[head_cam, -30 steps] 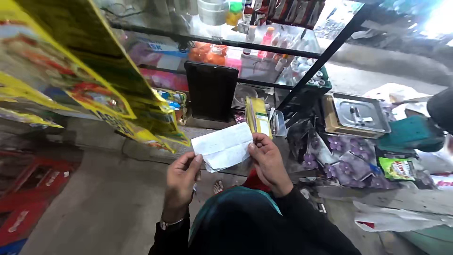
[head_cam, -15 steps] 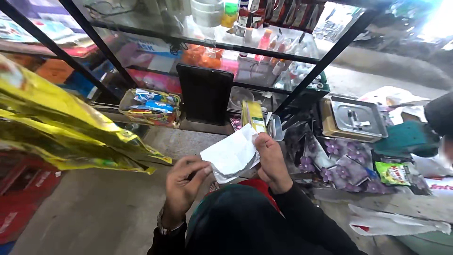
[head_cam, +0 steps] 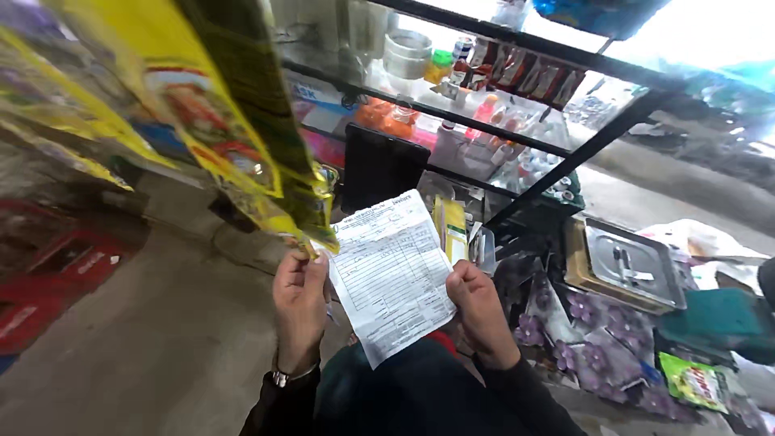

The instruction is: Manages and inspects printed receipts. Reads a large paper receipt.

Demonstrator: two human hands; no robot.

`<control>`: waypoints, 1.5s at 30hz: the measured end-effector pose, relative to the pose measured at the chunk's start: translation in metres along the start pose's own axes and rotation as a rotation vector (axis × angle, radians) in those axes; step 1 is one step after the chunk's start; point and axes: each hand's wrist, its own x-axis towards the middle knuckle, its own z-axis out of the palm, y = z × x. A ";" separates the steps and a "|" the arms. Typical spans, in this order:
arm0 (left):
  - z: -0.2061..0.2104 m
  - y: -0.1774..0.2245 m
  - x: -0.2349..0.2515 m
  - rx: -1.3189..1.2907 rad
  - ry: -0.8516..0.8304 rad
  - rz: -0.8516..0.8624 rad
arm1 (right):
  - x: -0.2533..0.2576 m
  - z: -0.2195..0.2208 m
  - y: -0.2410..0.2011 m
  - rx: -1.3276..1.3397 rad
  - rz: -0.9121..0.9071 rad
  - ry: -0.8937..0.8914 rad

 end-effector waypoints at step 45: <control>-0.047 0.026 -0.019 0.136 -0.115 0.100 | -0.023 0.048 -0.040 -0.186 -0.095 -0.052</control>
